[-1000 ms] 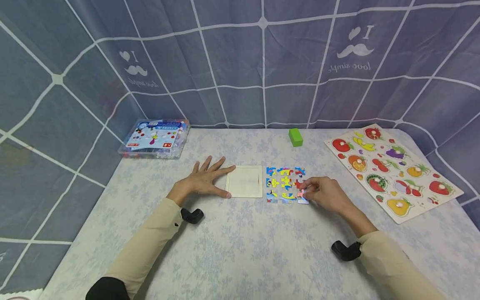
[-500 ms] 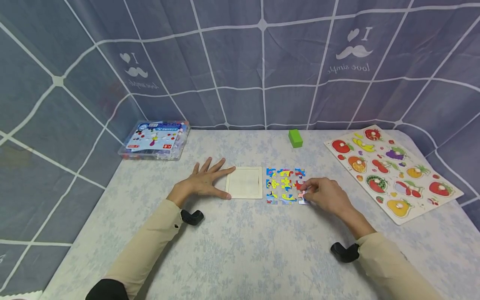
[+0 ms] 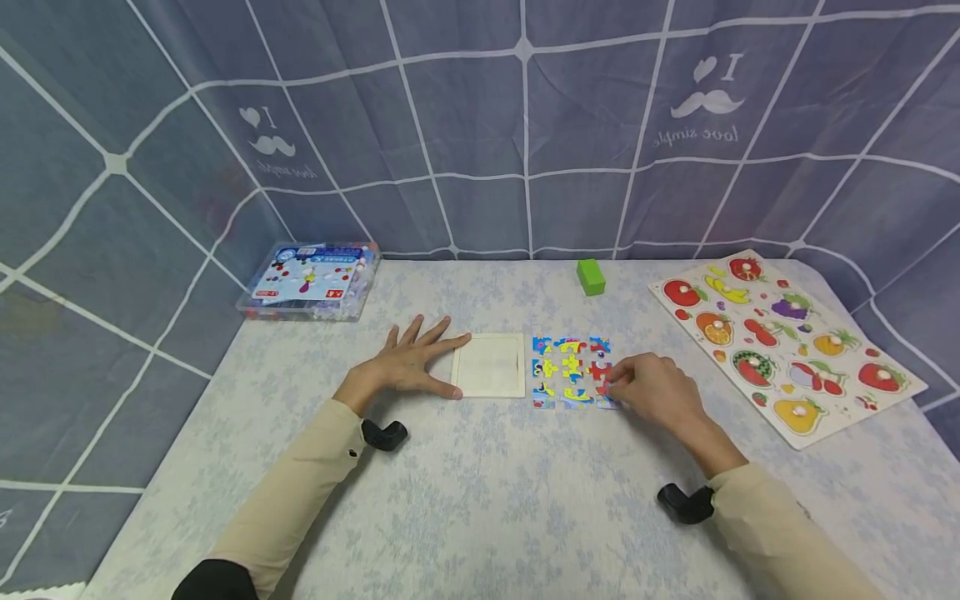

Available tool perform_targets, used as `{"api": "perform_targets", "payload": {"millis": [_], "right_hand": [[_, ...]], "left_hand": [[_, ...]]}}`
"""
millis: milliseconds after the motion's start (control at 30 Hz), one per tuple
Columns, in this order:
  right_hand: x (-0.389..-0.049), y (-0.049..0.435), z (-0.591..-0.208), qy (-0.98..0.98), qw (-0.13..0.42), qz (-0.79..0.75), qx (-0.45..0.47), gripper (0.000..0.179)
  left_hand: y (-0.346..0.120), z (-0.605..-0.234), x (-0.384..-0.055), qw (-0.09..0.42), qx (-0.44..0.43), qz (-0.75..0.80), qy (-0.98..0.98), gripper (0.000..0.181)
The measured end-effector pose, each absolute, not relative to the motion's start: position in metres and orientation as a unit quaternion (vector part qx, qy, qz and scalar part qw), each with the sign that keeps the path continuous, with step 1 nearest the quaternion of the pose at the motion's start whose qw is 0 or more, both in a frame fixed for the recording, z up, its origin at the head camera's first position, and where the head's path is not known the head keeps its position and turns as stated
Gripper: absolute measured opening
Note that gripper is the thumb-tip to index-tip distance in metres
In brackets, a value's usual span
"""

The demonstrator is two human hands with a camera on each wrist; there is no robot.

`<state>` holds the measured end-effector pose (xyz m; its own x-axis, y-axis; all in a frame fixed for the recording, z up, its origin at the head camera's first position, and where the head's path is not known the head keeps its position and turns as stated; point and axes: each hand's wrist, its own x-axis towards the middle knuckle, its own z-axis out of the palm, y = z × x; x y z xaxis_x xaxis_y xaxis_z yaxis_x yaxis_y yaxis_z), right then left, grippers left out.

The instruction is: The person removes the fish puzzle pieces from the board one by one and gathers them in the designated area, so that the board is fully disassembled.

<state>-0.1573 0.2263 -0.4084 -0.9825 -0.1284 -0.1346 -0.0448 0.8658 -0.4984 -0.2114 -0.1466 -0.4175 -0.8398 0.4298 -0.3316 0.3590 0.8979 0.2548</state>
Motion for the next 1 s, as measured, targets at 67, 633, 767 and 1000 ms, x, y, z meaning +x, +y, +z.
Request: {"api": "perform_targets", "payload": {"millis": [67,633,767,1000], "right_hand": [[-0.1566,0.2259,-0.4082,0.965,0.082,-0.244,-0.042,0.021],[-0.1543,0.2286,-0.4109,0.968,0.068,-0.235,-0.049,0.016],[-0.1536,0.2285,-0.4120,0.967,0.065,-0.241,-0.048,0.016],[-0.1526,0.2278,-0.4131,0.964,0.061,-0.255,-0.049,0.016]], "left_hand": [[-0.1471,-0.4189,-0.2113,0.194,0.206,0.090,0.955,0.099],[-0.1456,-0.4225,-0.2129,0.187,0.207,0.092,0.956,0.098],[-0.1453,-0.4213,-0.2126,0.190,0.207,0.093,0.955,0.099],[-0.1478,-0.4182,-0.2118,0.192,0.213,0.096,0.953,0.098]]}}
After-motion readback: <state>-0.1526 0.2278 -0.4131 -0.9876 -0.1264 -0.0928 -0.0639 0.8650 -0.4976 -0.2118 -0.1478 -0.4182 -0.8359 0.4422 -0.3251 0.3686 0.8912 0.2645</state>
